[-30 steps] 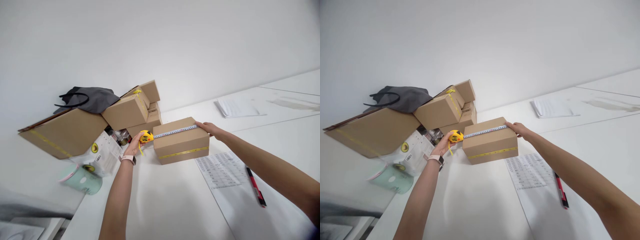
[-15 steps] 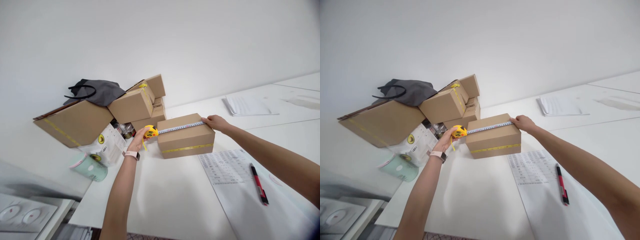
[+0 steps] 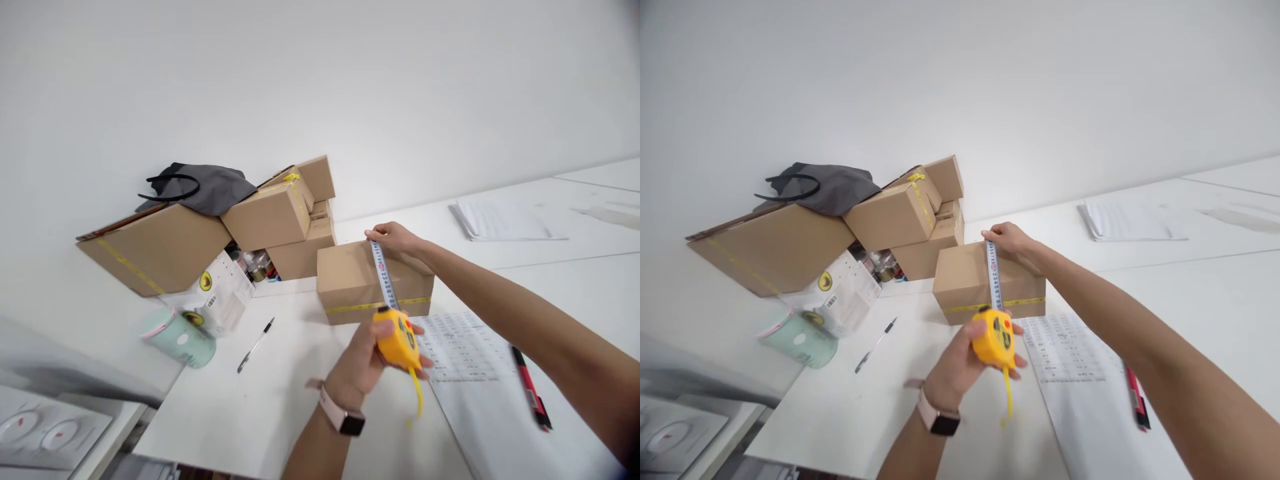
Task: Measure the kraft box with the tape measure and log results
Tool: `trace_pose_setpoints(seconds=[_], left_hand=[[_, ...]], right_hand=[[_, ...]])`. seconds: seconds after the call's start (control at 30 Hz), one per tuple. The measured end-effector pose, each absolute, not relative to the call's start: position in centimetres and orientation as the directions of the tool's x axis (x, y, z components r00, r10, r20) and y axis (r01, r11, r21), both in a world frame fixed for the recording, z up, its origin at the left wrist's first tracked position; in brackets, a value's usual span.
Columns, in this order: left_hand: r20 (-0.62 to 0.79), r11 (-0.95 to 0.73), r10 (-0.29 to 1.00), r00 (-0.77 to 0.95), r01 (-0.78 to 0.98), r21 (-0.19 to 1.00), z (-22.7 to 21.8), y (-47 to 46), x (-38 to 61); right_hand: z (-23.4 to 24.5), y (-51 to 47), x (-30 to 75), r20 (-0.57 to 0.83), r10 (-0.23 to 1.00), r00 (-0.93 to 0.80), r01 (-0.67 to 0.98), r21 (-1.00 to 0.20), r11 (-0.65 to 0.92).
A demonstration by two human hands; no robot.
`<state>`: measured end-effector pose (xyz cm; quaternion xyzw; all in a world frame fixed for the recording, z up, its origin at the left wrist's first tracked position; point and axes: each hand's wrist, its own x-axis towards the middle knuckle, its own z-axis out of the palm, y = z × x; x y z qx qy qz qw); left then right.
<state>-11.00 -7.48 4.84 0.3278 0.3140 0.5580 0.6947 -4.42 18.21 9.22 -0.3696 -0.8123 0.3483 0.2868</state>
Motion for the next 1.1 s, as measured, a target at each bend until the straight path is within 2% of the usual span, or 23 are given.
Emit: trace_pose_setpoints(seconds=[0.13, 0.3, 0.7, 0.83, 0.93, 1.0, 1.1], left_hand=[[-0.123, 0.15, 0.989, 0.087, -0.516, 0.843, 7.0, -3.7, -12.3], [-0.198, 0.198, 0.979, 0.054, -0.51, 0.837, 6.5, -1.6, -12.5], [-0.161, 0.152, 0.987, 0.028, -0.523, 0.839, 5.1, -3.3, -11.5], [-0.173, 0.158, 0.985, 0.015, -0.498, 0.853, 5.3, -3.0, -11.5], [-0.142, 0.119, 0.99, -0.017, -0.457, 0.881, 5.8, -4.4, -12.2], [-0.077, 0.033, 0.992, -0.097, -0.395, 0.918, 5.9, -6.5, -13.2], [0.042, -0.117, 0.949, -0.314, -0.222, 0.968, 5.0, -10.2, -15.4]], right_hand=[[8.5, 20.7, -6.3, 0.235, 0.822, -0.519, 0.422, -0.766, 0.485], [6.8, 21.9, -7.2, 0.227, 0.838, -0.497, 0.509, -0.705, 0.493], [6.4, 21.4, -7.5, 0.193, 0.806, -0.559, 0.604, -0.571, 0.556], [6.9, 21.1, -7.8, 0.179, 0.812, -0.556, 0.586, -0.608, 0.536], [8.0, 20.8, -6.8, 0.2, 0.81, -0.551, 0.509, -0.688, 0.517], [8.5, 20.4, -4.8, 0.245, 0.818, -0.52, 0.438, -0.745, 0.503], [7.5, 19.0, 0.0, 0.306, 0.865, -0.397, 0.309, -0.843, 0.44]])
